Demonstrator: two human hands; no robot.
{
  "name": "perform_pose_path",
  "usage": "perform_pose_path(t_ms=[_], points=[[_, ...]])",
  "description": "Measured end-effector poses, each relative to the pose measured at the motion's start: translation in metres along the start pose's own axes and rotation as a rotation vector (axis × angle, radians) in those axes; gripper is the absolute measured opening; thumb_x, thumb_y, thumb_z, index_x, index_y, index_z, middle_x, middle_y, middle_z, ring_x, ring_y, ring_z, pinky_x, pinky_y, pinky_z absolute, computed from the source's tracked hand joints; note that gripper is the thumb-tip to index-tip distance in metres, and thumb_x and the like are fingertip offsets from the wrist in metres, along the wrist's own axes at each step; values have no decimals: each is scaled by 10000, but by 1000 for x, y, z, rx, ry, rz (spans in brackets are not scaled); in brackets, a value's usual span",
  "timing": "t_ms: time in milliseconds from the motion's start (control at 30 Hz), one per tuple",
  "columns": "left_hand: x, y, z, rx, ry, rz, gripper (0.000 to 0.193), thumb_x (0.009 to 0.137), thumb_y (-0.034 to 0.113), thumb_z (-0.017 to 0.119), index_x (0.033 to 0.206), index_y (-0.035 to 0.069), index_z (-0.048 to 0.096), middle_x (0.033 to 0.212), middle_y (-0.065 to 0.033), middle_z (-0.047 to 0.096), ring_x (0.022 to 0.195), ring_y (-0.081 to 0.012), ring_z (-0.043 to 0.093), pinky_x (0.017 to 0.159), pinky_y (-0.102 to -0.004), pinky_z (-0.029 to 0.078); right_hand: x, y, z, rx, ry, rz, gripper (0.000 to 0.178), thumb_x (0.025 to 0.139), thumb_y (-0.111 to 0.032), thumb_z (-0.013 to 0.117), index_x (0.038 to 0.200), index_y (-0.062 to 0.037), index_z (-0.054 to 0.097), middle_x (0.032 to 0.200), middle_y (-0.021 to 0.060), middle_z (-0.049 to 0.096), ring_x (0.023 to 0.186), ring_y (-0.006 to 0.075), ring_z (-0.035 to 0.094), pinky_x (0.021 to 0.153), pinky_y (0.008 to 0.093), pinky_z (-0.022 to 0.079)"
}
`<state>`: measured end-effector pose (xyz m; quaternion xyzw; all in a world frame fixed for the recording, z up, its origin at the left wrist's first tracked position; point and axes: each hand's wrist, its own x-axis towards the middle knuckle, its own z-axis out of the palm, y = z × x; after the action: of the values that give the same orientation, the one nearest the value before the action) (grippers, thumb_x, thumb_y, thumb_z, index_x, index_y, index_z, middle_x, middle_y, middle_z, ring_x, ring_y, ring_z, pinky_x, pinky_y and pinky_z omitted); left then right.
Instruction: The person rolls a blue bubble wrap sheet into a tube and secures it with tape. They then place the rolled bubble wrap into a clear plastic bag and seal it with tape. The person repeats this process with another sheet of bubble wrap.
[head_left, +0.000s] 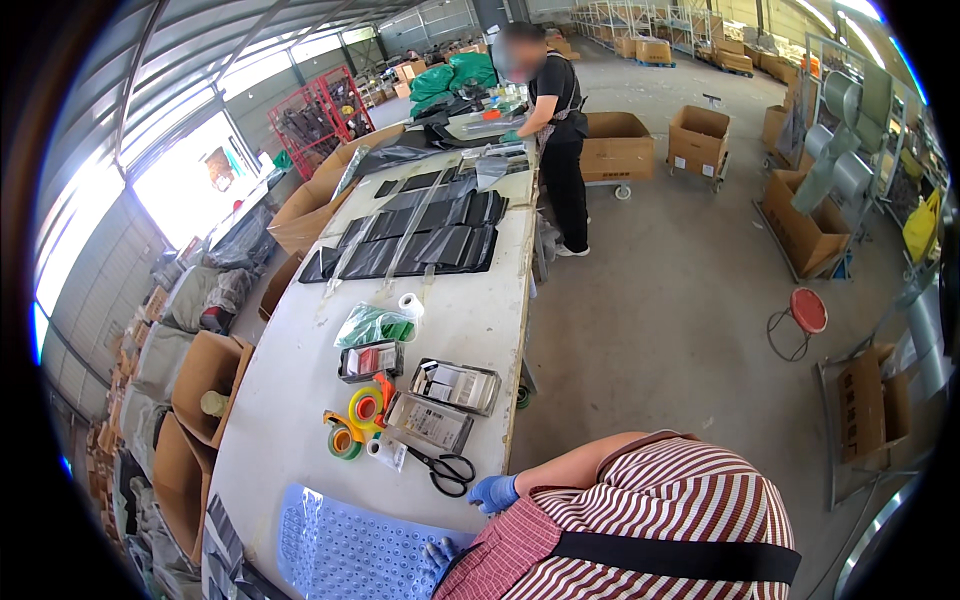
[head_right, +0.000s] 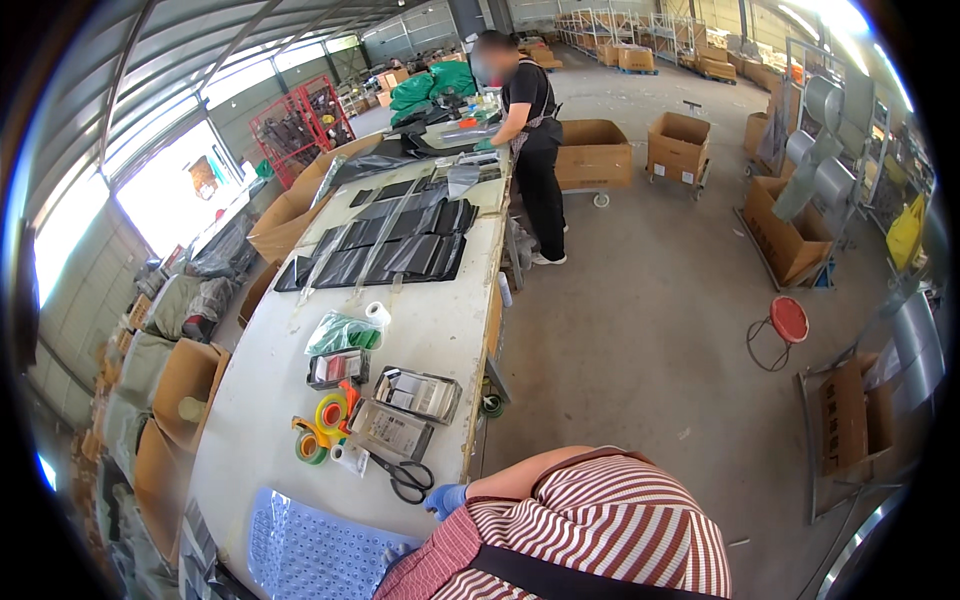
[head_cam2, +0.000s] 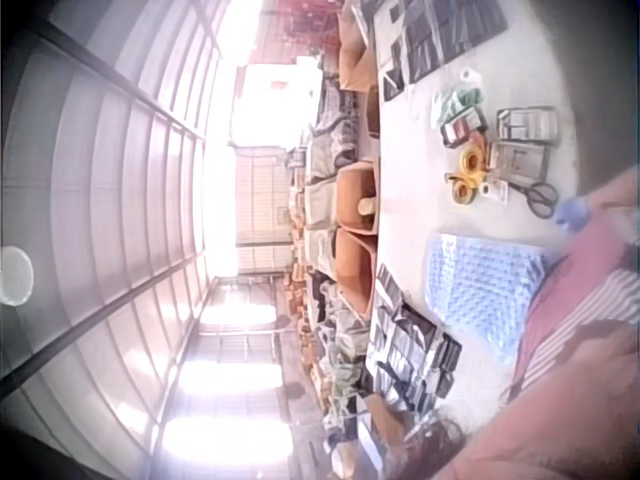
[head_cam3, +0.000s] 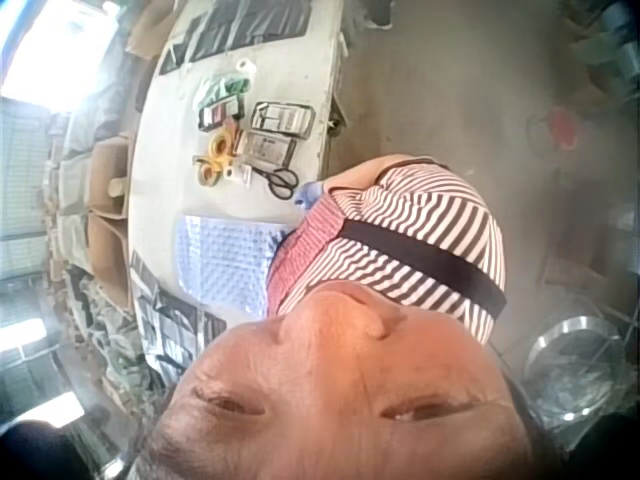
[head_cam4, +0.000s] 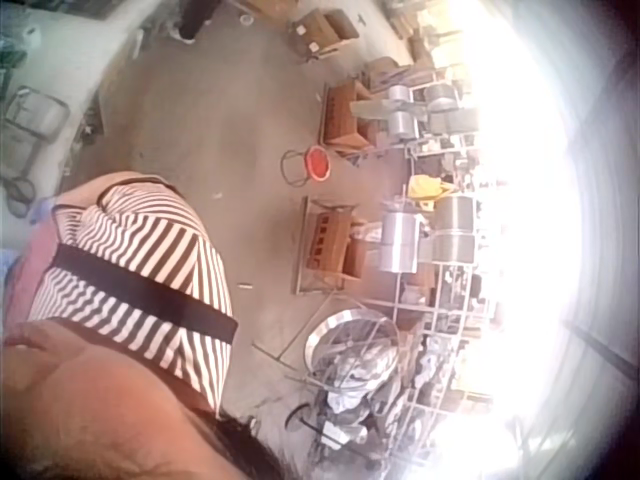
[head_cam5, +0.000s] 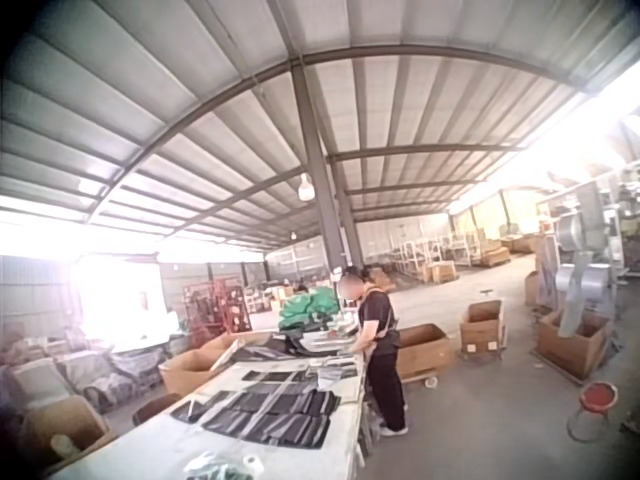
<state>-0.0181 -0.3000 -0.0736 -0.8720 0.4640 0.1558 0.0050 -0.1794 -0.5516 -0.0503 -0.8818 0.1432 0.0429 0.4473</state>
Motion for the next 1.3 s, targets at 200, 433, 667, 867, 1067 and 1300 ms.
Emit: perform_pose_path(t_ms=[200,433,667,867,1067,1300], points=[[-7,-1,-1,0,3,39,657,916,568,445,1481,238,377,1532,-262,298,1444,-442,232,1085,-715,142,2,-3,0,-10,-15,18,433,827,-202,587,1235,-58,606,1077,172,694,989,331,664,864,418,513],[-7,-3,-4,22,-96,34,657,930,562,420,1506,260,325,1565,-256,224,1461,-442,174,1086,-719,109,2,-5,-1,3,-31,27,418,853,-218,595,1244,-69,602,1121,172,681,1033,322,651,894,418,500],[-4,-3,-1,8,-141,18,687,921,592,410,1516,266,300,1581,-249,172,1471,-438,123,1091,-714,68,2,-4,-1,3,-30,46,416,844,-214,600,1229,-54,602,1112,169,685,1024,324,654,891,414,504],[-3,-5,-1,0,-181,13,713,914,617,402,1525,272,279,1596,-242,127,1480,-435,79,1095,-709,33,2,-7,-4,-15,-40,37,430,835,-204,591,1233,-39,596,1120,174,683,1022,324,657,889,410,508],[-2,6,-13,-5,-237,-7,753,897,652,406,1533,280,253,1608,-233,84,1485,-432,42,1095,-709,14,1,-6,-6,-2,-54,36,443,832,-198,587,1241,-30,591,1128,175,682,1024,321,658,887,406,510],[8,-2,-6,-33,-234,29,742,851,571,535,1458,186,350,1510,-230,248,1415,-421,192,1098,-614,145,6,-4,-6,-39,-50,19,432,832,-204,589,1230,-35,598,1106,181,683,1010,331,657,881,410,509]])
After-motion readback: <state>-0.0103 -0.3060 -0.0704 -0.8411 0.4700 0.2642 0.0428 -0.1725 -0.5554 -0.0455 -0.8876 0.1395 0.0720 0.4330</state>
